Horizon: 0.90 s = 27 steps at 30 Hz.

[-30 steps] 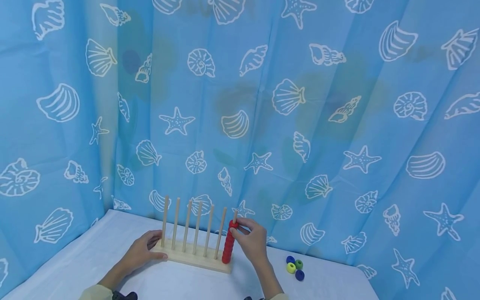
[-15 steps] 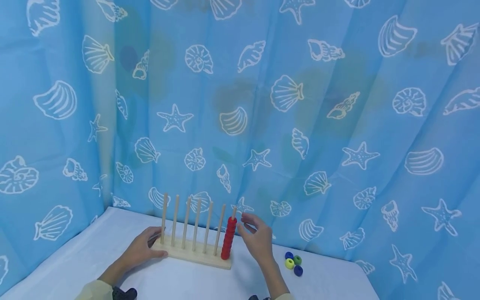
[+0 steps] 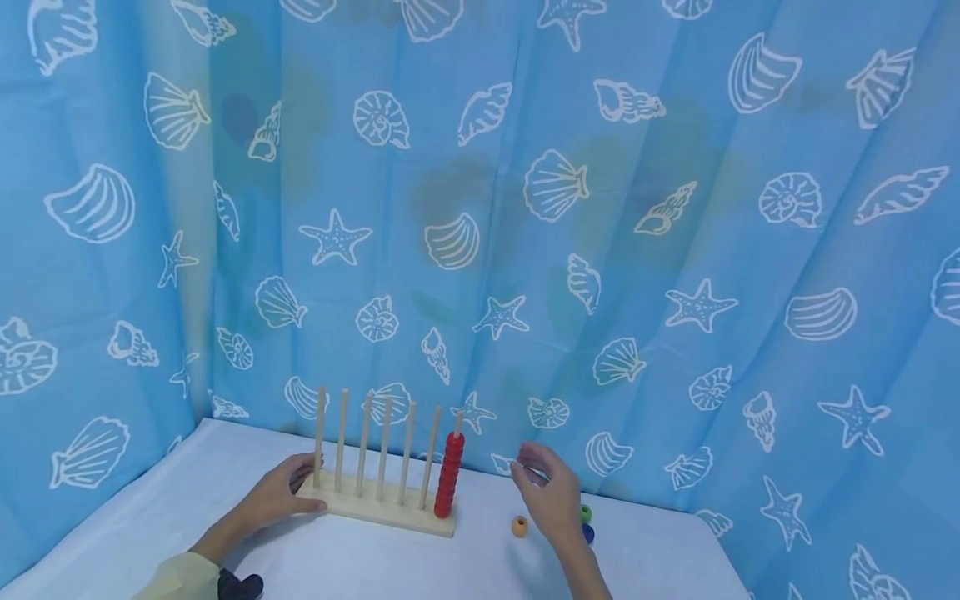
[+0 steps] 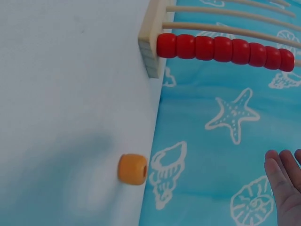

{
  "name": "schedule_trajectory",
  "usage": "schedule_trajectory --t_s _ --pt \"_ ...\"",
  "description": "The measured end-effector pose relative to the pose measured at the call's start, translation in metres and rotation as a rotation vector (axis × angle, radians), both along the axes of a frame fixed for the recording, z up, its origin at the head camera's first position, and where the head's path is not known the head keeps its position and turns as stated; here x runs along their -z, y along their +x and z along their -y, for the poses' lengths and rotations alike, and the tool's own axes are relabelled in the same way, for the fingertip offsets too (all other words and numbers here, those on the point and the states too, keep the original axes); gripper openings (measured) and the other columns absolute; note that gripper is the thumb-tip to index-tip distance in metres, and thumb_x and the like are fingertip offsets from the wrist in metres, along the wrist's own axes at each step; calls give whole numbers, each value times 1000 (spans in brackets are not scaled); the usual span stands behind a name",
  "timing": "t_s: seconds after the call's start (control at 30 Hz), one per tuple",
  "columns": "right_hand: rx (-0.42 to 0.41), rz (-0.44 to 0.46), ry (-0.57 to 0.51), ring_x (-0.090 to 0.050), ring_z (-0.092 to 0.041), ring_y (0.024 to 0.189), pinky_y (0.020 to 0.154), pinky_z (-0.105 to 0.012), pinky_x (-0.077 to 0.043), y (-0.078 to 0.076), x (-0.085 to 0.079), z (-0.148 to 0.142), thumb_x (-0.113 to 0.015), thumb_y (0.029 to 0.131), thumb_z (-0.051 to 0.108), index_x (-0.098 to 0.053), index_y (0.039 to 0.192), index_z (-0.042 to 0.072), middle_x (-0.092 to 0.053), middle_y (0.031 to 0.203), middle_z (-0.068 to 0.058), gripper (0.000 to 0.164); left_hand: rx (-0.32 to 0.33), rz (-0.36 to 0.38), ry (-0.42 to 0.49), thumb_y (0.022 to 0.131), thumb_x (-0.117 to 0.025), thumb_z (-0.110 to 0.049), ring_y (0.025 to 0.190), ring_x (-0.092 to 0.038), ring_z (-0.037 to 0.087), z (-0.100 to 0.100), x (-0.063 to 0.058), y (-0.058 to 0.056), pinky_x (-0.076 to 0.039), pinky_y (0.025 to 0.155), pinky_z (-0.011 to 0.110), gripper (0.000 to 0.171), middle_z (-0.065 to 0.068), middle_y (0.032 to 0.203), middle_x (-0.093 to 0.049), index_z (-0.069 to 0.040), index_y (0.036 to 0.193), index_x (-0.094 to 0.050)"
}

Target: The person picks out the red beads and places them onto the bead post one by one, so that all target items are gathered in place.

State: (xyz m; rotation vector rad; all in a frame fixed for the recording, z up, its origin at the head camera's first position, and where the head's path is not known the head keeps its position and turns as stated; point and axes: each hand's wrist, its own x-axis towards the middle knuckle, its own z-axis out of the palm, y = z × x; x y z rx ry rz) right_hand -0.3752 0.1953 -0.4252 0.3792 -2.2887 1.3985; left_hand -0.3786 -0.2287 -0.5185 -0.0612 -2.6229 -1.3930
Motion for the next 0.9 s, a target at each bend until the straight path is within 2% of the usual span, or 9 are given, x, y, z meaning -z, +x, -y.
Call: schedule_trajectory --t_s 0.23,0.37,0.57,0.67,0.8,0.9 --pt "20 46 -11 -66 -19 107 88 -25 -55 3 3 -10 -73 89 17 -64 120 12 -68 113 -4 33 -5 7 -3 56 -93 -36 129 -45 42 -9 2 -1 -39 108 51 103 23 135 -52 4 138 -46" --pt "36 54 3 -66 -20 107 88 -24 -55 6 2 -14 -72 89 14 -63 121 10 -68 114 -7 33 11 -13 -3 56 -93 -38 128 -46 41 -13 3 -3 -40 108 50 101 20 134 -53 2 137 -48" --pt "53 37 12 -66 -21 106 87 -23 -55 5 4 -19 -72 89 13 -63 121 9 -68 113 -7 33 49 -36 5 59 -93 -34 127 -48 39 -22 3 -5 -41 108 47 96 17 133 -54 1 136 -49" --pt "64 11 25 -66 -24 106 88 -26 -56 4 3 -21 -72 89 11 -64 120 7 -69 112 -9 33 60 -45 -10 61 -92 -34 128 -48 39 -27 3 -6 -39 109 49 95 18 134 -53 1 138 -48" --pt "76 -20 111 -64 -28 110 91 -39 -56 2 3 -26 -72 89 13 -62 125 6 -66 121 -12 38 72 -30 -83 67 -86 -47 133 -41 41 -25 0 -5 -33 111 56 99 20 142 -46 -5 145 -42" --pt "106 -5 259 -60 -31 116 93 -48 -53 -2 6 -31 -71 90 22 -57 133 8 -59 132 -13 47 72 -29 -163 73 -79 -55 138 -33 44 -19 -5 -2 -28 110 64 101 21 150 -37 -9 151 -35"
